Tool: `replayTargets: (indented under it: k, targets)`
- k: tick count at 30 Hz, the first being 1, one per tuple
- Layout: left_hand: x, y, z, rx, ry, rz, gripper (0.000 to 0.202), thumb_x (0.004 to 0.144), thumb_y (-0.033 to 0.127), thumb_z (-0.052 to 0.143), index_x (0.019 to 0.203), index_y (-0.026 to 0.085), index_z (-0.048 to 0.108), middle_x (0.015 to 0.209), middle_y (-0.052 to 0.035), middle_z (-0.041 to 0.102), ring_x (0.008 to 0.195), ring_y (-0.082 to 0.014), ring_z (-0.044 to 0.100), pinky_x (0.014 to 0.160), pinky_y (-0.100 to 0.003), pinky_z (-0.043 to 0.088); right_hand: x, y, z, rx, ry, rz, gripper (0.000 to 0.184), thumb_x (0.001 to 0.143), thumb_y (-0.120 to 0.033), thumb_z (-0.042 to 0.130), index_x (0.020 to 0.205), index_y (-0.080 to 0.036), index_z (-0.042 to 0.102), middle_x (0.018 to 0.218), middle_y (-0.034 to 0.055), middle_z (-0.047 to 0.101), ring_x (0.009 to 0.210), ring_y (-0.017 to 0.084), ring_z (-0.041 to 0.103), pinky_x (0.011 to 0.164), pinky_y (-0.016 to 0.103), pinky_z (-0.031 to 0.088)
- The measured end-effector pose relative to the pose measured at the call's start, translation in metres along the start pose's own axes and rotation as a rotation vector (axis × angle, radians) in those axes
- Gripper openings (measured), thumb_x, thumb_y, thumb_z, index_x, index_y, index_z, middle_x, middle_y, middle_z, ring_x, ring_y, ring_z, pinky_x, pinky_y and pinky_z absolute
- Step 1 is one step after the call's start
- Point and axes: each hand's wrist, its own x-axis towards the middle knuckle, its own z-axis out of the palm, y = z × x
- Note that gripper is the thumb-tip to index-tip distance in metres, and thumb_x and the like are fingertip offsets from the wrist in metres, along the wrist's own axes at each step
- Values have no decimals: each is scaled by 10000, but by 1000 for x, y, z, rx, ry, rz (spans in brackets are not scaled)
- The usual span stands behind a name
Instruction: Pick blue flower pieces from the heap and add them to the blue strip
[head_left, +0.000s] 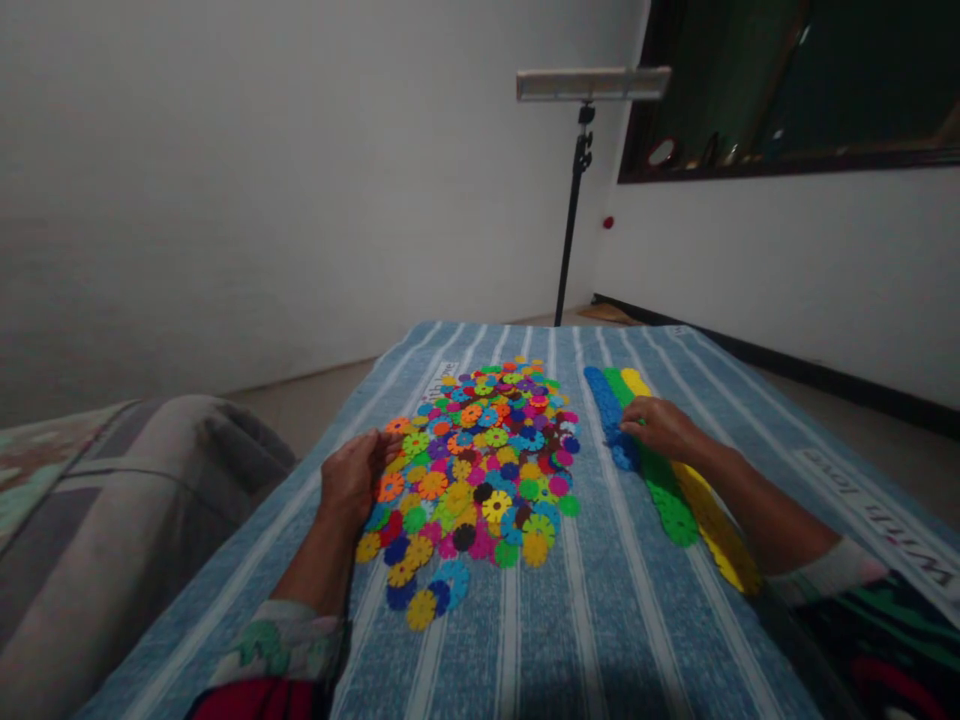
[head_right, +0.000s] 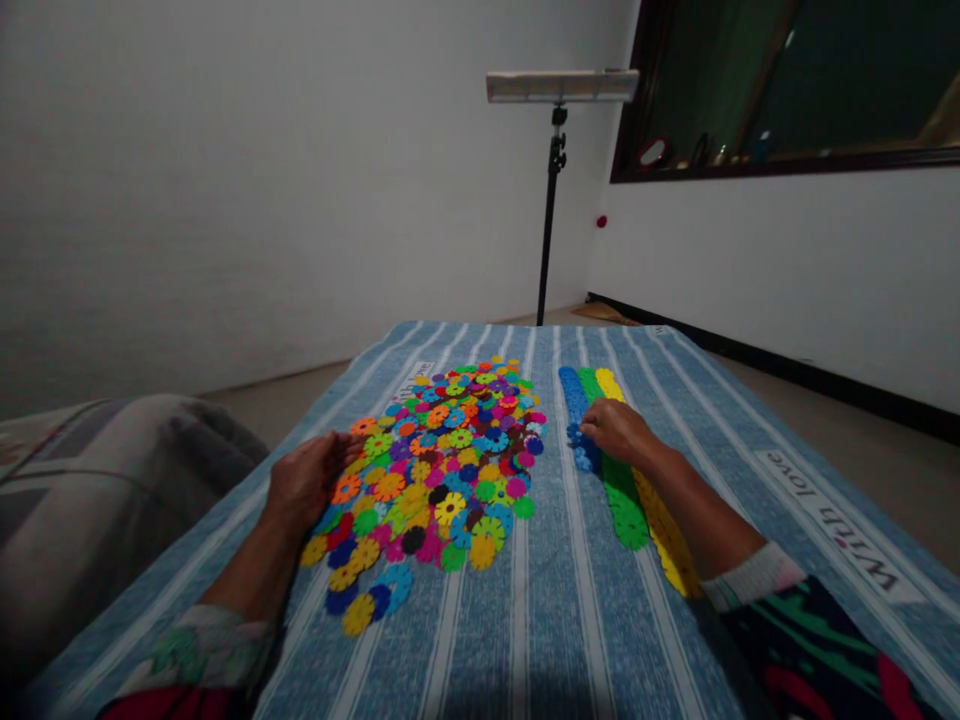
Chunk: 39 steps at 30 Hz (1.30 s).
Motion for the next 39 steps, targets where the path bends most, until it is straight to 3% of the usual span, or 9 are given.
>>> replayTargets:
  k: [10,15,18,24,32,35,39]
  targets:
    - [4,-4,-2,2,-4,7,101,769,169,615,736,91,671,757,-90,730,646,-125,686,645,-204,567,-12,9,8,-21,-129,-34,159,805,-224,618,716,-206,748,951,59,729,917,177,653,836,257,457]
    - [1,-3,-2,12,-9,7,116,751,195,628,733,89,669,753,-100,725,652,-136,687,646,-221,564,-10,4,11,-81,-85,-3,143,779,-205,637,852,-211,760,991,88,712,986,219,631,885,309,453]
    - [0,-4,-4,18,-25,27,129,740,224,649,728,97,667,769,-101,730,668,-146,688,660,-246,572,-4,-22,16,-86,-46,-34,198,835,-236,586,950,-204,744,1055,104,698,1030,232,614,904,324,446]
    - [1,-10,-8,6,-39,33,165,729,264,673,733,99,674,772,-99,739,658,-139,685,670,-251,568,30,-107,38,58,-94,-279,244,877,-254,551,1075,-207,685,1104,80,671,1056,207,581,916,305,431]
    - [-1,-8,-10,22,-27,22,204,736,290,675,772,90,684,789,-114,745,681,-154,703,682,-260,565,90,-183,73,44,-55,-91,392,944,-444,504,1223,-203,636,1281,154,593,1197,300,520,975,438,408]
    - [1,-10,-12,26,-32,26,201,729,296,676,768,99,683,786,-114,746,691,-170,708,678,-278,571,88,-204,86,49,-68,-82,415,944,-513,491,1232,-250,634,1347,137,565,1262,313,469,1021,491,373]
    - [2,-13,-12,21,-27,30,206,721,305,687,761,103,688,776,-107,744,691,-163,701,693,-279,573,67,-221,94,34,-83,-211,399,966,-493,442,1244,-261,610,1355,121,560,1273,305,447,1028,507,361]
